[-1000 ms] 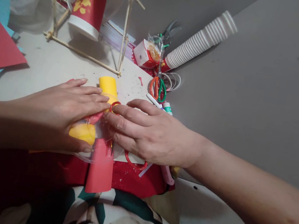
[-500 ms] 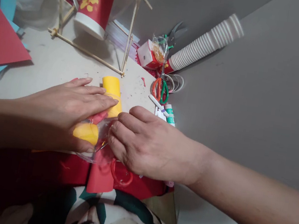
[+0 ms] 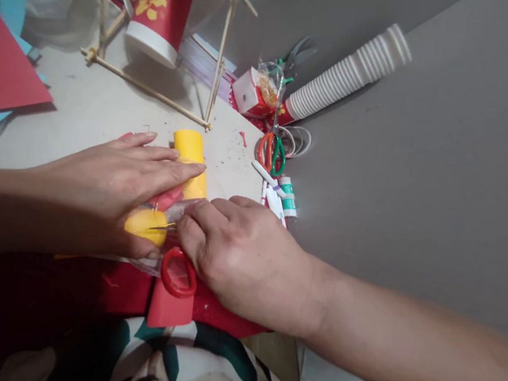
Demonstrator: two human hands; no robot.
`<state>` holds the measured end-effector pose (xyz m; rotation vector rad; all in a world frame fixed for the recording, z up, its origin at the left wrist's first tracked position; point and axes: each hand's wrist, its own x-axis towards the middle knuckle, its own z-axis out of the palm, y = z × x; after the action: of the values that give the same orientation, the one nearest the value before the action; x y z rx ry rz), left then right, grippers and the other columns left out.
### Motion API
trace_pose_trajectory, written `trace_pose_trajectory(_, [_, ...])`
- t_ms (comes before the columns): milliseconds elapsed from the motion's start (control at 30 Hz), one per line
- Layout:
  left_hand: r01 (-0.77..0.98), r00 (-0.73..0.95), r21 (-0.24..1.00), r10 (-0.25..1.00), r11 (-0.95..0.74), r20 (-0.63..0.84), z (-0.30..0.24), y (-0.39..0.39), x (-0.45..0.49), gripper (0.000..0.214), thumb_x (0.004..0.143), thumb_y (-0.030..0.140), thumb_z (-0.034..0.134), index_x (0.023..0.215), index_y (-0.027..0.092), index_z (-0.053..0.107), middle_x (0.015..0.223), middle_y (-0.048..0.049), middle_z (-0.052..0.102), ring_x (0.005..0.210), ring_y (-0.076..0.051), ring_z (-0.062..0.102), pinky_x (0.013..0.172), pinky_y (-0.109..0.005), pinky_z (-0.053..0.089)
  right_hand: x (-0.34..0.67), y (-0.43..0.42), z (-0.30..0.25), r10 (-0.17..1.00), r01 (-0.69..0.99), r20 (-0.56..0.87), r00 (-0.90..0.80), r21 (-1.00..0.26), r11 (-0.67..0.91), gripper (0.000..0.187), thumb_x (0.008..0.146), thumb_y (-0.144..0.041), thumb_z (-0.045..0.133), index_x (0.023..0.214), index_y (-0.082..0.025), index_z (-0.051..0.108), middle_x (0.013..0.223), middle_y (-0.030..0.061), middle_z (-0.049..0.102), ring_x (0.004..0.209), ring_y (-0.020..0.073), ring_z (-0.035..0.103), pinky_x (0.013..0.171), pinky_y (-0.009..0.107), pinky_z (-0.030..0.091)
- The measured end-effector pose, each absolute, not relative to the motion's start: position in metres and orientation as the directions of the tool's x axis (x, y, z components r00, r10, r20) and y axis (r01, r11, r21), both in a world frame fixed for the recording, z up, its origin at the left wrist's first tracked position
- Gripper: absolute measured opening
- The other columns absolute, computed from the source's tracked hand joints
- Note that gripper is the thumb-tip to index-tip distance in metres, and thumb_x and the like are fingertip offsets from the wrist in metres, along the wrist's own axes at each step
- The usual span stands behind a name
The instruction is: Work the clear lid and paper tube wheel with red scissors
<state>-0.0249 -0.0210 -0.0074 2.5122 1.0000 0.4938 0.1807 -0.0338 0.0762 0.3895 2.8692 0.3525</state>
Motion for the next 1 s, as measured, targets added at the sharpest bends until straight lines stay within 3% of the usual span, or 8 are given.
trace_pose_trajectory(267, [0.575,0.689,0.491,0.711,-0.654,0.140,-0.006,-0.020,-0.025,0.103,0.080,0.072,0.059,0.161,0.019,0.025,0.148,-0.0132,0.057,0.144,-0.035,0.044,0.124,-0.050,0.020,0.177,-0.030,0.076,0.513,0.519,-0.249,-0.822,0.042,0.853,0.018,0.090,-0.008,0.050,0.081,-0.015,0.064,0.073,0.0048,0.068,0.058,0.0140,0.056,0.056,0.027,0.037])
trace_pose_trajectory(400, [0.575,0.693,0.491,0.709,-0.654,0.132,-0.005,-0.020,-0.024,0.102,0.080,0.067,0.062,0.161,0.021,0.022,0.151,-0.0121,0.055,0.146,-0.034,0.041,0.125,-0.050,0.017,0.172,-0.029,0.073,0.634,0.661,-0.199,-0.748,-0.136,0.738,0.029,0.096,-0.016,0.048,0.068,-0.017,0.056,0.063,0.0008,0.061,0.052,0.0090,0.047,0.053,0.024,0.034])
trace_pose_trajectory(500, [0.577,0.700,0.482,0.704,-0.659,0.125,-0.005,-0.020,-0.025,0.100,0.081,0.061,0.062,0.162,0.022,0.020,0.153,-0.0111,0.053,0.147,-0.033,0.040,0.125,-0.049,0.017,0.168,-0.028,0.071,0.738,0.753,-0.191,-0.648,-0.305,0.583,0.033,0.095,-0.020,0.050,0.062,-0.018,0.052,0.053,-0.0024,0.054,0.046,0.0071,0.040,0.048,0.022,0.032])
trace_pose_trajectory(633, [0.584,0.701,0.465,0.702,-0.666,0.126,-0.005,-0.020,-0.025,0.100,0.080,0.062,0.063,0.162,0.020,0.022,0.152,-0.0109,0.053,0.147,-0.033,0.040,0.125,-0.048,0.016,0.165,-0.026,0.070,0.862,0.856,-0.296,-0.411,-0.450,0.254,0.036,0.091,-0.021,0.055,0.055,-0.019,0.054,0.046,-0.0023,0.053,0.042,0.0077,0.044,0.044,0.021,0.034])
trace_pose_trajectory(800, [0.594,0.693,0.452,0.708,-0.666,0.132,-0.007,-0.019,-0.024,0.101,0.080,0.067,0.063,0.161,0.021,0.024,0.151,-0.0114,0.055,0.146,-0.033,0.042,0.125,-0.049,0.016,0.164,-0.025,0.068,0.884,0.835,-0.423,-0.198,-0.546,-0.074,0.034,0.090,-0.019,0.060,0.055,-0.018,0.057,0.047,0.0007,0.060,0.041,0.0091,0.052,0.042,0.021,0.038])
trace_pose_trajectory(1000, [0.596,0.688,0.464,0.715,-0.655,0.125,-0.005,-0.021,-0.024,0.103,0.079,0.070,0.062,0.162,0.020,0.024,0.152,-0.0108,0.054,0.147,-0.031,0.042,0.126,-0.049,0.016,0.172,-0.030,0.058,0.860,0.619,-0.481,-0.173,-0.732,-0.285,0.023,0.087,-0.031,0.070,0.072,-0.016,0.062,0.052,0.0024,0.066,0.044,0.0114,0.060,0.049,0.021,0.052])
